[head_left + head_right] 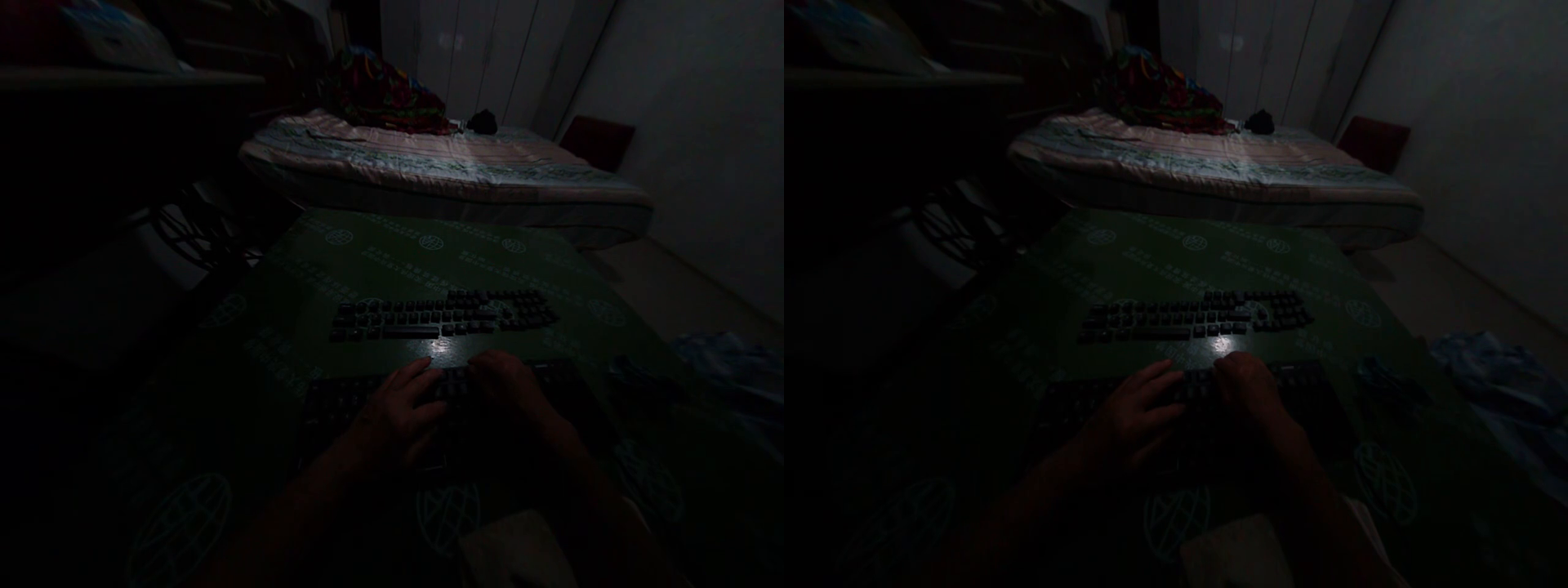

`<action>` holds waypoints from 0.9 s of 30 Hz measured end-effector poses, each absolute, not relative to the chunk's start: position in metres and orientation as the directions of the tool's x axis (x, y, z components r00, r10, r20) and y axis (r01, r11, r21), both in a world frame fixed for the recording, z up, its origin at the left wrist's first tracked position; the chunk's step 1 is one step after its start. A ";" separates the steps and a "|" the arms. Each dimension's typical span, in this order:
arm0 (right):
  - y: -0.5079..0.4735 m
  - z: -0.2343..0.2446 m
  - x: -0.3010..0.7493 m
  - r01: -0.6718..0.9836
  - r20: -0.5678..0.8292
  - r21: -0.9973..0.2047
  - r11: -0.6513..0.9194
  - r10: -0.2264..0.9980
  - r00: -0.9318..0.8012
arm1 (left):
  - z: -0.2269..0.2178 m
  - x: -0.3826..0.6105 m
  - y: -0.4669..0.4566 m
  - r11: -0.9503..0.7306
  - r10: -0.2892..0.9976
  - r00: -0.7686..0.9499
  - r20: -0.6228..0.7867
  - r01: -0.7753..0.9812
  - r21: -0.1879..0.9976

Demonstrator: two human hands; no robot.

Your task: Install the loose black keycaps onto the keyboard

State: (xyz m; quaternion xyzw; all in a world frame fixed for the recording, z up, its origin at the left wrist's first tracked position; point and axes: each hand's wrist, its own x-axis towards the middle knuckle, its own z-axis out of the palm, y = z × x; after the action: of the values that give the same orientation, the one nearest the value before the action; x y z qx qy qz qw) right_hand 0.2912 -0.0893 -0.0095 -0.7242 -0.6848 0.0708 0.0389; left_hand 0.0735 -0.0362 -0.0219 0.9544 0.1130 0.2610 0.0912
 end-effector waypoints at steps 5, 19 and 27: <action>-0.089 -0.010 0.291 0.989 -0.055 -0.136 -0.059 0.997 0.052 | -0.019 0.073 -0.037 -0.955 0.267 0.854 0.446 0.175 0.238; -0.090 -0.008 0.290 0.987 -0.049 -0.150 -0.054 0.998 0.047 | -0.021 0.074 -0.038 -0.954 0.277 0.841 0.465 0.180 0.242; -0.089 -0.012 0.292 0.987 -0.073 -0.153 -0.052 0.996 0.041 | -0.022 0.074 -0.037 -0.961 0.256 0.841 0.477 0.169 0.218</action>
State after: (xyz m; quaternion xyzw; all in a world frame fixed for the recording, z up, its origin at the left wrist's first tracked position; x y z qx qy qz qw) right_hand 0.2921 -0.0886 -0.0118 -0.7209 -0.6878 0.0796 0.0302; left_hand 0.0743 -0.0373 -0.0221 0.9558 0.1111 0.2590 0.0837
